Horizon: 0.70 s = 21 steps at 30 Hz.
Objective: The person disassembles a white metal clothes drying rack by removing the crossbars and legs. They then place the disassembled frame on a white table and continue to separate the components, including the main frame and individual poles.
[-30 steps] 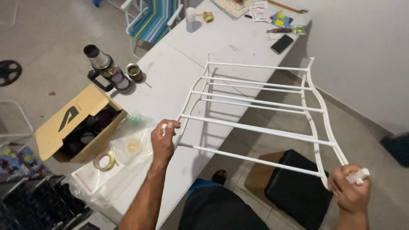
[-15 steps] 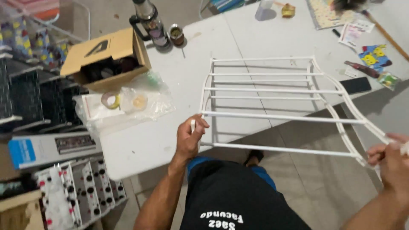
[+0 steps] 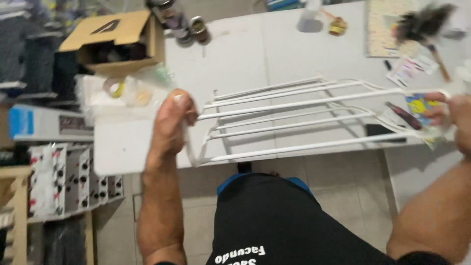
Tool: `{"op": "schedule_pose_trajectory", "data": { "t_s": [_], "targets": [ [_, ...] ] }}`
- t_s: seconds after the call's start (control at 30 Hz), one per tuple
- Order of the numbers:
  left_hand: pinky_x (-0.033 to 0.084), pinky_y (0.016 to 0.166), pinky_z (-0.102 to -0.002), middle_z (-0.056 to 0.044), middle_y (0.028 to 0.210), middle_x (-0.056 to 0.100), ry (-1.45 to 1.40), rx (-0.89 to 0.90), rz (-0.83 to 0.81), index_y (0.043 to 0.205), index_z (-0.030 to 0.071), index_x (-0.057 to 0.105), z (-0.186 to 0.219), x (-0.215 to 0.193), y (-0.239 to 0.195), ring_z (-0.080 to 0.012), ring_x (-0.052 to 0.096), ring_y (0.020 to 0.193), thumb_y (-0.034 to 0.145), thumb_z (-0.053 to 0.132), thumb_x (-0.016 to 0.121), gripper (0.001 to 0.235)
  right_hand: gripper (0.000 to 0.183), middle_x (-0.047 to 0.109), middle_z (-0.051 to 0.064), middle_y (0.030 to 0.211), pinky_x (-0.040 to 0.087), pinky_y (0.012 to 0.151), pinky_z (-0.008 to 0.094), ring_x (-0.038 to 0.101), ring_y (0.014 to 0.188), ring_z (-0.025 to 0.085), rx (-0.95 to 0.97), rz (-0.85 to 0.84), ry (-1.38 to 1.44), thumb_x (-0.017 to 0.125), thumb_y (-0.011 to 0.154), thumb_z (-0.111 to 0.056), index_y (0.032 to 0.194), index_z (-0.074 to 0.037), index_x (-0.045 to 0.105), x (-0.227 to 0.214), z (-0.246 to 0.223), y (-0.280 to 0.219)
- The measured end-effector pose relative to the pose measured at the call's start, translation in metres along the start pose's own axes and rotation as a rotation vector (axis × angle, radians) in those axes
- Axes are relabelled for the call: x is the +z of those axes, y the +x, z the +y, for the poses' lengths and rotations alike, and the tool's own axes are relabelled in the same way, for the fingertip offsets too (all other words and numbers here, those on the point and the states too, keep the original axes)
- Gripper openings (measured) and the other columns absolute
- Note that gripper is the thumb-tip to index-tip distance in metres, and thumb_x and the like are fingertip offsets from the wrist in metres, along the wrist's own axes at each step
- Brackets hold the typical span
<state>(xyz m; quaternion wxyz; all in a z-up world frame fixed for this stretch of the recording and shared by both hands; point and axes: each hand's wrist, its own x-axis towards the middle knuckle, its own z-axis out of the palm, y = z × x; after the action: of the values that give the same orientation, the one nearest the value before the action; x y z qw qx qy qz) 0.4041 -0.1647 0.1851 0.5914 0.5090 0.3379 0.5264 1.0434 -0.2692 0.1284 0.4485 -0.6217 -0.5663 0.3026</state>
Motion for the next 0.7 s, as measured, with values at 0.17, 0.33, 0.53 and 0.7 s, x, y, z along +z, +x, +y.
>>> {"op": "schedule_pose_trajectory", "data": {
  "t_s": [0.17,0.33,0.53,0.7],
  "targets": [
    [0.028,0.050,-0.024,0.001,0.072,0.039,-0.121,-0.121,0.032,0.098,0.018,0.044,0.018,-0.040,0.029,-0.0090,0.033,0.056,0.102,0.032,0.060,0.022,0.059,0.055,0.044,0.123,0.050,0.069,0.045,0.060,0.088,0.046,0.134,0.085,0.191,0.045,0.112,-0.028,0.157,0.004,0.026,0.052,-0.131,-0.002],
    [0.043,0.067,-0.031,-0.003,0.073,0.060,-0.263,0.139,-0.022,0.120,0.015,0.057,-0.016,-0.069,0.053,-0.0137,0.051,0.055,0.103,0.060,0.059,0.048,0.061,0.056,0.038,0.133,0.054,0.058,0.029,0.067,0.078,0.034,-0.042,-0.019,0.393,0.055,0.103,-0.017,0.158,-0.011,0.032,0.074,-0.097,0.006],
    [0.041,0.118,-0.041,-0.016,0.140,0.060,0.278,0.135,0.045,0.136,0.003,0.055,-0.107,-0.086,0.031,-0.0293,0.056,0.136,0.108,0.065,0.020,0.077,0.037,0.067,0.023,0.110,0.038,0.037,0.024,0.049,0.043,0.012,0.176,0.247,0.448,0.061,0.102,-0.017,0.133,-0.014,0.041,0.100,-0.103,0.021],
    [0.047,0.109,-0.042,-0.012,0.114,0.063,0.338,0.194,0.048,0.126,0.000,0.061,-0.125,-0.092,-0.005,-0.0251,0.062,0.106,0.102,0.077,0.037,0.084,0.029,0.067,0.019,0.105,0.034,0.033,0.022,0.051,0.044,0.013,0.225,0.229,0.490,0.061,0.102,-0.015,0.125,-0.012,0.045,0.088,-0.127,0.038]
  ]
}}
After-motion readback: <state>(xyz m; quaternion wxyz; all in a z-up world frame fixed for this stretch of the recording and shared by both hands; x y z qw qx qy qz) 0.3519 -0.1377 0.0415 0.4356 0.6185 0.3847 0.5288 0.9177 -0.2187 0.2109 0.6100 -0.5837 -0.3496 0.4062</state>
